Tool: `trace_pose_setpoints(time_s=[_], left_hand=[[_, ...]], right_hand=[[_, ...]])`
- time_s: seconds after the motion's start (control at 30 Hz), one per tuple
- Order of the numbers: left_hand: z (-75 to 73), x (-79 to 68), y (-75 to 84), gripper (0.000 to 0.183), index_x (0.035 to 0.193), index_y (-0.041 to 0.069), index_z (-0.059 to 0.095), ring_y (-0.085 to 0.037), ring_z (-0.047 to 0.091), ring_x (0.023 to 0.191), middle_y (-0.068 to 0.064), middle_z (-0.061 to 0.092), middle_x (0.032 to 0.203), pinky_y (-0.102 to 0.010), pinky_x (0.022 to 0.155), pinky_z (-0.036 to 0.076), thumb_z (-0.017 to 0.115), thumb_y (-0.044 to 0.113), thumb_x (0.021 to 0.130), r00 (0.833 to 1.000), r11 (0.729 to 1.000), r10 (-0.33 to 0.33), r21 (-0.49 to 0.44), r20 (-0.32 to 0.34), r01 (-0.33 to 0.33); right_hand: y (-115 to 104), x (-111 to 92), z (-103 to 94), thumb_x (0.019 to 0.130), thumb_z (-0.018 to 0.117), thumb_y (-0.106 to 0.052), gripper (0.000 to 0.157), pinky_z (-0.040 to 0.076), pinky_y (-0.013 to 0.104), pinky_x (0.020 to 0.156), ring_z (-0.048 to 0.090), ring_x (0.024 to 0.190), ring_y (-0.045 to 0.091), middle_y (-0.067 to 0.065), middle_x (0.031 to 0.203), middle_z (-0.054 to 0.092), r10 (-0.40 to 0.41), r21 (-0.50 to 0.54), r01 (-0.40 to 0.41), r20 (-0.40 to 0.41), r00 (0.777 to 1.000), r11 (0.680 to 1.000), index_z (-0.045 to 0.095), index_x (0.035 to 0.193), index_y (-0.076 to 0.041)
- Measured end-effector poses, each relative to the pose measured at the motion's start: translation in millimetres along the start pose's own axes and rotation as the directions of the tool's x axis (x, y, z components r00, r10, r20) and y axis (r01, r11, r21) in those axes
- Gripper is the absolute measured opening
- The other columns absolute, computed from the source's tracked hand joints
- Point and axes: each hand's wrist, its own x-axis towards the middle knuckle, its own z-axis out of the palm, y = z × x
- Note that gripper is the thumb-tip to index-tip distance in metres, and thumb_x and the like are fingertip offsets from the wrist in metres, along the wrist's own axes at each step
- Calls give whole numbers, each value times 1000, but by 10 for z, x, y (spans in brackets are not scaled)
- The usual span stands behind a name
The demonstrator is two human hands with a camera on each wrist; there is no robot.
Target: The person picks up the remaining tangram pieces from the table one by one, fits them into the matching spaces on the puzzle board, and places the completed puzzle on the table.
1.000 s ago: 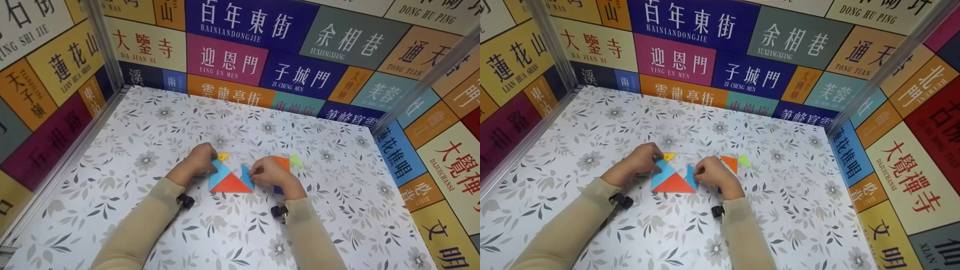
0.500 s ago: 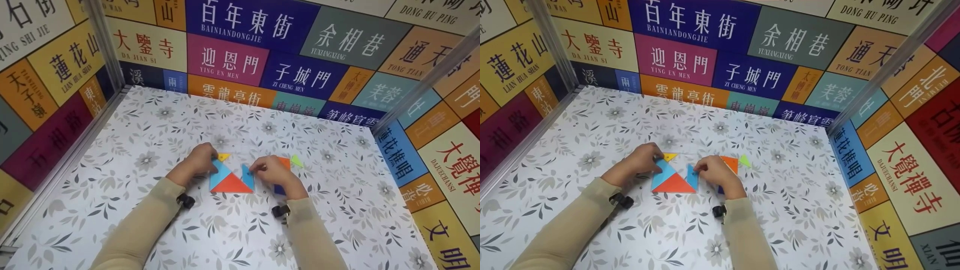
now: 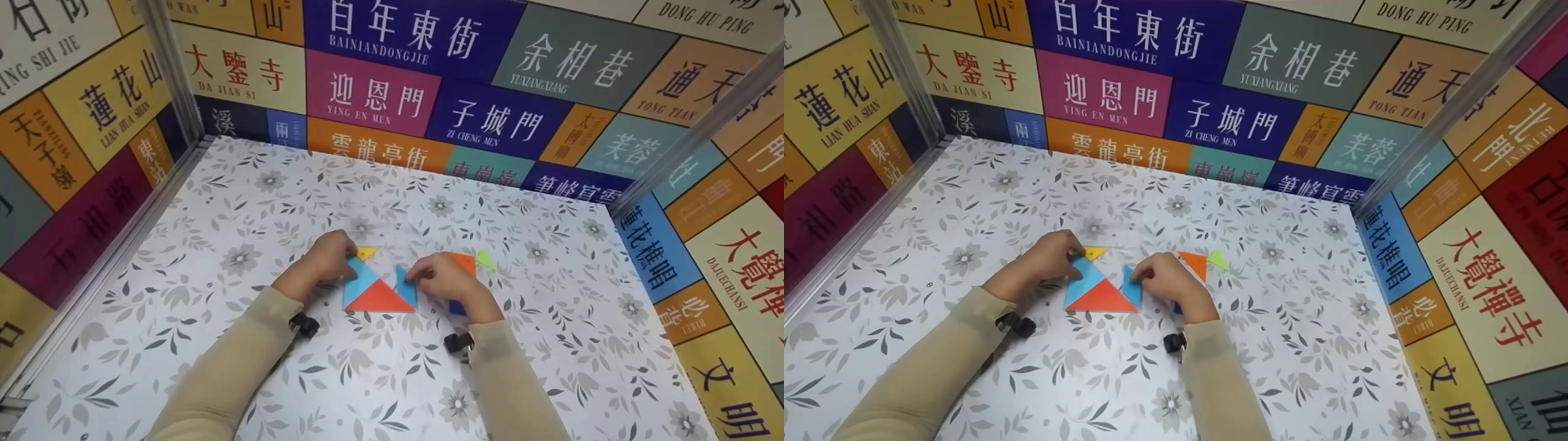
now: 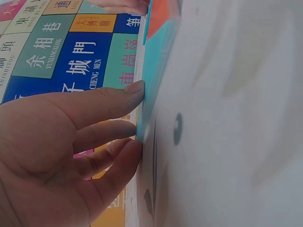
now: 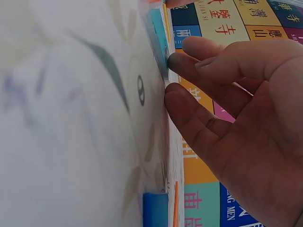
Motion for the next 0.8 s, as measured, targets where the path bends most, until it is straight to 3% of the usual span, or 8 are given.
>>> trace_pose_setpoints(time_s=[0.27,0.47,0.63,0.8], left_hand=[[-10,5,9,50,117,-2,78,-30,63,106,-14,67,114,-43,103,54,95,14,73,1000,1000,-8,16,7,8],[-16,15,22,49,116,-2,78,-30,63,106,-12,67,114,-43,104,54,95,14,73,1000,1000,-21,17,11,21],[-9,-4,14,49,116,-2,79,-32,63,108,-14,67,114,-44,103,54,95,12,72,1000,1000,0,11,-1,0],[-1,-16,8,48,115,-3,79,-35,64,110,-15,68,115,-44,103,55,95,10,71,1000,1000,20,4,-20,-20]], right_hand=[[-28,-16,-9,89,61,-1,34,53,30,80,66,95,17,-1,108,82,28,4,-28,31,999,1000,86,102,-19],[-39,-15,-10,90,62,-1,32,48,29,70,62,87,17,-1,107,82,10,1,-10,26,1000,1000,86,102,-17],[-38,-17,-1,90,64,-3,28,52,30,78,65,91,15,-1,106,82,8,-4,-8,17,1000,1000,86,102,-15],[-26,-15,-4,91,65,-2,26,58,42,96,69,104,19,0,106,83,-6,3,6,-1,1000,1000,86,101,-14]])
